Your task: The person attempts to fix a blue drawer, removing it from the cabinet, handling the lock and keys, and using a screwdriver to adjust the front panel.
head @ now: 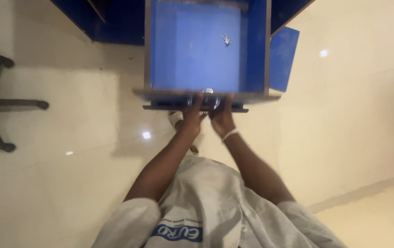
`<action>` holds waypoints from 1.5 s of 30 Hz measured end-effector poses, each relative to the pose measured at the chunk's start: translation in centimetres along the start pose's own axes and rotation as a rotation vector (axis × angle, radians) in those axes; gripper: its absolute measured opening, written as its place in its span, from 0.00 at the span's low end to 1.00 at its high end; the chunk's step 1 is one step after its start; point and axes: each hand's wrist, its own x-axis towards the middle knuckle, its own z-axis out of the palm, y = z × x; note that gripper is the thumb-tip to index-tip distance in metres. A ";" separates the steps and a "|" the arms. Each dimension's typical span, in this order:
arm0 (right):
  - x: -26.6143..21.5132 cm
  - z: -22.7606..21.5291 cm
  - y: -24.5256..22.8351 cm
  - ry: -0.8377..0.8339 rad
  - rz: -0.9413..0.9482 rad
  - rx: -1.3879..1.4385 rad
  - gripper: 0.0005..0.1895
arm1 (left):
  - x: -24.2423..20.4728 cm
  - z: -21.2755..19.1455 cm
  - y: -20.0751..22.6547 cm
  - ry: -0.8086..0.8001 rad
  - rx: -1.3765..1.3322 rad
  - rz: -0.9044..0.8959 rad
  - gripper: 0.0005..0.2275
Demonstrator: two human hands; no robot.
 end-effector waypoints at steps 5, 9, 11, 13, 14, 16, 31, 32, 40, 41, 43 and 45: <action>-1.5 -0.6 1.1 0.034 0.043 0.005 0.46 | -2.0 -0.6 0.0 0.094 0.043 0.043 0.37; -1.1 -0.5 0.3 0.074 0.053 -0.075 0.50 | -2.6 0.8 0.7 0.116 0.017 0.043 0.44; -2.1 -1.5 1.0 0.090 0.075 -0.095 0.49 | -3.3 -0.3 0.1 0.130 0.051 0.008 0.43; -2.7 -2.1 1.4 0.091 0.093 -0.115 0.49 | -3.7 -1.1 -0.2 0.141 0.086 -0.012 0.42; -2.8 -2.3 1.5 0.133 0.123 -0.160 0.49 | -4.0 -1.4 -0.3 0.120 0.097 0.016 0.41; -2.3 -2.5 1.4 0.170 0.150 -0.206 0.48 | -3.8 -1.3 0.1 0.098 0.108 0.050 0.40; 1.4 -0.2 -3.3 0.180 0.048 -0.277 0.41 | -1.5 4.0 4.0 0.138 -0.023 0.162 0.44; 3.6 0.1 -4.2 0.099 0.044 -0.204 0.37 | 0.2 4.9 5.3 0.133 -0.009 0.144 0.44; 16.4 7.6 -11.4 0.268 0.115 -0.299 0.43 | 12.0 10.7 13.5 0.052 -0.079 0.050 0.46; 17.9 7.9 -11.7 0.256 0.107 -0.308 0.45 | 13.2 11.3 13.9 0.062 -0.051 0.052 0.45; 20.3 7.7 -12.1 0.248 0.098 -0.315 0.47 | 15.7 12.3 14.5 0.070 -0.023 0.049 0.45; 21.5 6.5 -11.8 0.223 0.093 -0.163 0.48 | 17.3 12.6 14.1 -0.038 -0.115 0.060 0.43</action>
